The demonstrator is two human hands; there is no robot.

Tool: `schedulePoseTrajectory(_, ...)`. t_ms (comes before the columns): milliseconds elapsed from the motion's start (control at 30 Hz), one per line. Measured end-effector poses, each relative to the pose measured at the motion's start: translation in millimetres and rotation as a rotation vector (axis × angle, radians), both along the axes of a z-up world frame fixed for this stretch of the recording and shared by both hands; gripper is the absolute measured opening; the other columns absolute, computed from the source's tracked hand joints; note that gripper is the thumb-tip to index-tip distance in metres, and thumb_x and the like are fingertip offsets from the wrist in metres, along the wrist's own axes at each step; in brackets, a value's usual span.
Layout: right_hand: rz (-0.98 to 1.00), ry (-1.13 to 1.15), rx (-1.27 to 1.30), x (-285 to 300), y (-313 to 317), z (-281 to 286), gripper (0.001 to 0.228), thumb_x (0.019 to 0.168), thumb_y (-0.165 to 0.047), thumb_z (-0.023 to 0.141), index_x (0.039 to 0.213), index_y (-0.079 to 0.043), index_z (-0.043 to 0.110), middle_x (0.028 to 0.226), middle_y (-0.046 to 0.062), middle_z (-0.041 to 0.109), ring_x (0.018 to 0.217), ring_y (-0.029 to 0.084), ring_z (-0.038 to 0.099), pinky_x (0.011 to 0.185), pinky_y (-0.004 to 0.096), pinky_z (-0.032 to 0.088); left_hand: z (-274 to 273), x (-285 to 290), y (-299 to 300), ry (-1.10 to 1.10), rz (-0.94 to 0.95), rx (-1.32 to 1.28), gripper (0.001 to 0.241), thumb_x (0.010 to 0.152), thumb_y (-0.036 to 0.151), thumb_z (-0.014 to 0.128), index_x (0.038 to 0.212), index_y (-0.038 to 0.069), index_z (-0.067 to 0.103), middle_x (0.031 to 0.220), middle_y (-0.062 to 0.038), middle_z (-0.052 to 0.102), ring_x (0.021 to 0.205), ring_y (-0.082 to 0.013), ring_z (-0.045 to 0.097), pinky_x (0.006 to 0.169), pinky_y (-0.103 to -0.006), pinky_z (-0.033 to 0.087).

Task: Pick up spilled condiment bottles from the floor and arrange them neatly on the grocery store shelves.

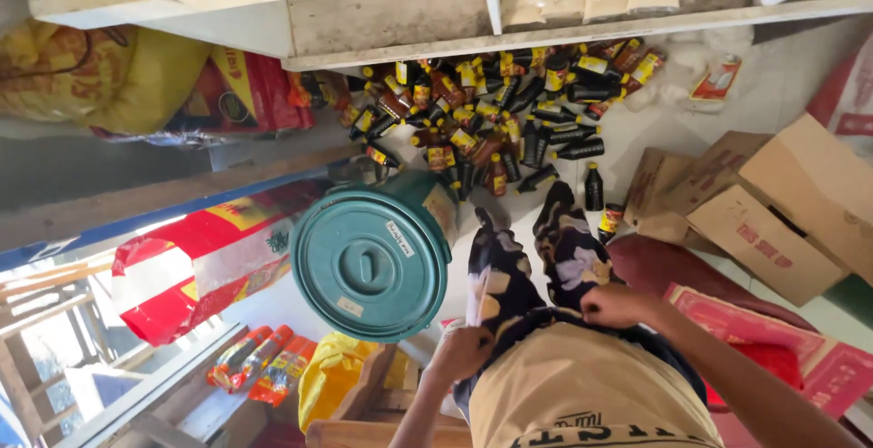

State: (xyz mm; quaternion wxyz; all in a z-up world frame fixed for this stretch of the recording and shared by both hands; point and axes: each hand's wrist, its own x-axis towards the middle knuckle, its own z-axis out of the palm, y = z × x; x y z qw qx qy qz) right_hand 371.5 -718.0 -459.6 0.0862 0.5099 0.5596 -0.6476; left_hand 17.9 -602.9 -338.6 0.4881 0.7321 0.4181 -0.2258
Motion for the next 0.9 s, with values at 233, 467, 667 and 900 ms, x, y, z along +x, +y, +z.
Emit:
schedulePoseTrajectory(233, 0.134, 0.204, -0.04, -23.5, 5.6, -5.9, 0.018, 0.085, -0.026, 0.061, 0.088, -0.015, 0.075, 0.084, -0.003, 0.077, 0.069, 0.018, 0.061, 0.071, 0.033, 0.053, 0.7, -42.8, -34.8, -0.027, 0.241, -0.045, 0.015, 0.08, 0.026, 0.071, 0.093, 0.019, 0.076, 0.1, -0.005, 0.065, 0.089, -0.0234, 0.065, 0.081, -0.0356, 0.053)
schedulePoseTrajectory(467, 0.028, 0.154, -0.205, -24.0, -8.6, -36.9, 0.018, 0.092, -0.029, 0.062, 0.091, -0.017, 0.075, 0.086, -0.008, 0.077, 0.073, 0.01, 0.062, 0.074, 0.028, 0.053, -11.0, -64.3, 6.3, -0.113, 0.315, -0.295, 0.029, 0.082, 0.008, 0.058, 0.107, 0.012, 0.07, 0.09, -0.002, 0.072, 0.08, -0.0188, 0.065, 0.072, -0.0319, 0.051)
schedulePoseTrajectory(667, -0.129, 0.336, -0.341, -30.7, -30.0, -63.7, 0.019, 0.094, -0.024, 0.064, 0.087, -0.013, 0.078, 0.075, -0.011, 0.07, 0.068, 0.004, 0.053, 0.069, 0.021, 0.049, -39.2, -104.6, 46.7, -0.036, 0.166, -0.454, 0.025, 0.083, 0.019, 0.065, 0.107, 0.014, 0.072, 0.084, 0.002, 0.07, 0.073, -0.014, 0.061, 0.067, -0.0272, 0.05)
schedulePoseTrajectory(900, -0.022, 0.305, -0.373, -35.0, 12.9, -101.0, 0.017, 0.092, -0.029, 0.067, 0.092, -0.015, 0.075, 0.081, -0.012, 0.068, 0.072, 0.004, 0.052, 0.07, 0.021, 0.048, -99.9, -69.6, 113.6, 0.077, -0.398, -0.44, 0.048, 0.083, 0.043, 0.07, 0.12, 0.014, 0.069, 0.107, -0.003, 0.073, 0.097, -0.0276, 0.067, 0.083, -0.0403, 0.05)
